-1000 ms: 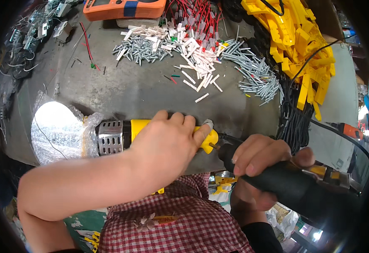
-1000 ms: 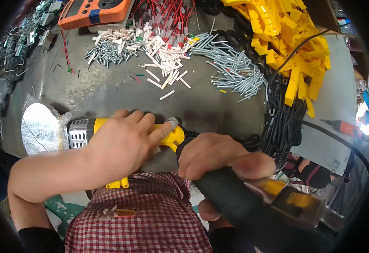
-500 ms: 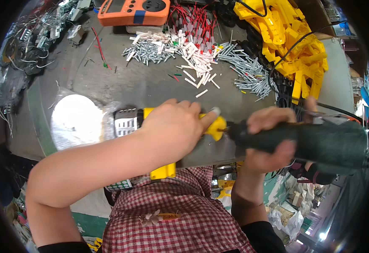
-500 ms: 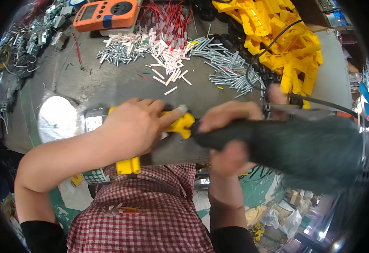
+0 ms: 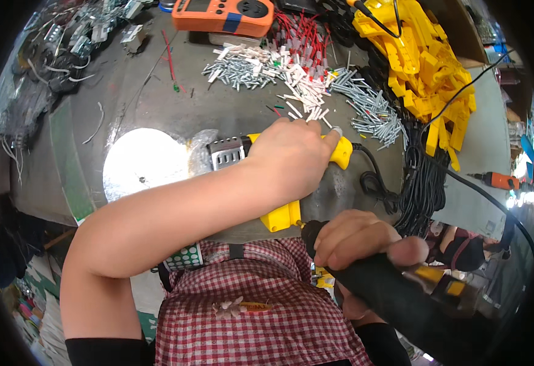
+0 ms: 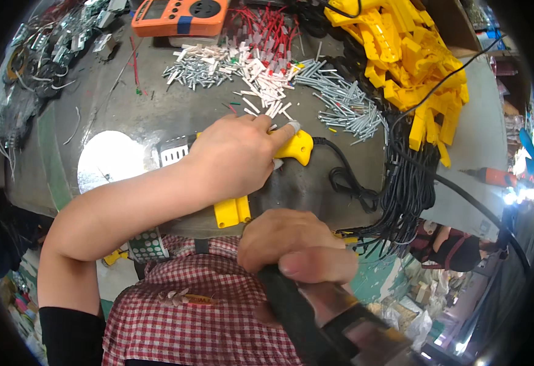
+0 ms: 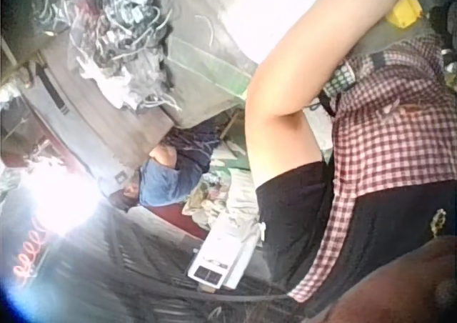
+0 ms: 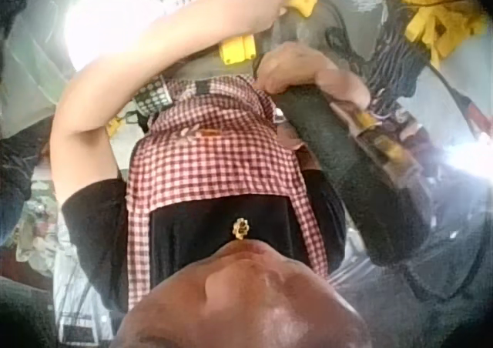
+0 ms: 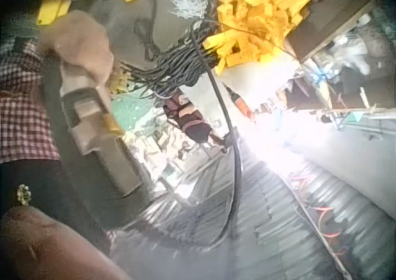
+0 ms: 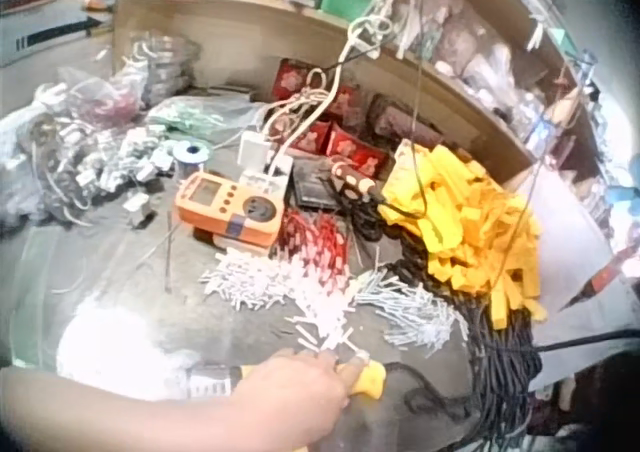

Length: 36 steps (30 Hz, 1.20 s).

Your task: Assembling and soldering a yellow electronic device, possibly a heat gun or similar tool, at a factory workstation.

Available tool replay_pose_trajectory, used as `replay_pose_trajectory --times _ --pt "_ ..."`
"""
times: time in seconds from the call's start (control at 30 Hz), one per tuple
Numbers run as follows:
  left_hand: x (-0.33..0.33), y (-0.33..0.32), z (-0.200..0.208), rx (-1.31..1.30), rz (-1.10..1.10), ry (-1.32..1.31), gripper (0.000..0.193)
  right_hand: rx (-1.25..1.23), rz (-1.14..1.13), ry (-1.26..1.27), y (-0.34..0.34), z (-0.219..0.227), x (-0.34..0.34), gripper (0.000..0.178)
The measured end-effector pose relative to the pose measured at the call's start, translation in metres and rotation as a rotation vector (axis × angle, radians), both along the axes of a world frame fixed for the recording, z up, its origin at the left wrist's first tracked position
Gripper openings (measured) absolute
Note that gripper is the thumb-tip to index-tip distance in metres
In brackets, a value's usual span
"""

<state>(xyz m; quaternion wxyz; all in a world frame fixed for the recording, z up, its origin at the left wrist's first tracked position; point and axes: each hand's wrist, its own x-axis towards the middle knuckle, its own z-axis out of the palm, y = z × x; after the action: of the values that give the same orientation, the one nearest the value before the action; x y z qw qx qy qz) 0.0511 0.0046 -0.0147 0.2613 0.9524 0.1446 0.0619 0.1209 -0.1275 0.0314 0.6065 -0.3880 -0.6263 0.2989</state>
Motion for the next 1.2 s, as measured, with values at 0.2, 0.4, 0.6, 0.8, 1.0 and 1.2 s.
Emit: replay_pose_trajectory --times 0.2,0.4,0.6,0.8,1.0,1.2 --pt "-0.059 0.033 0.010 -0.047 -0.102 0.045 0.077 0.069 0.023 0.086 0.005 -0.003 0.001 0.064" --pt "-0.078 0.018 0.011 0.057 0.023 0.073 0.080 -0.043 -0.270 -0.053 -0.012 -0.002 -0.019 0.078" --pt "-0.081 0.017 0.004 0.050 0.061 -0.007 0.080 0.045 -0.220 -0.058 -0.004 0.035 -0.024 0.090" --pt "-0.091 0.021 -0.008 0.008 0.067 -0.094 0.077 -0.054 -0.281 0.076 0.010 0.012 -0.059 0.062" --pt "-0.103 0.014 -0.021 0.119 0.018 -0.309 0.062 0.066 -0.018 -0.060 0.012 0.004 -0.046 0.053" --pt "-0.099 0.009 -0.025 0.117 0.054 -0.341 0.057 0.014 0.063 -0.003 0.020 0.001 -0.041 0.047"
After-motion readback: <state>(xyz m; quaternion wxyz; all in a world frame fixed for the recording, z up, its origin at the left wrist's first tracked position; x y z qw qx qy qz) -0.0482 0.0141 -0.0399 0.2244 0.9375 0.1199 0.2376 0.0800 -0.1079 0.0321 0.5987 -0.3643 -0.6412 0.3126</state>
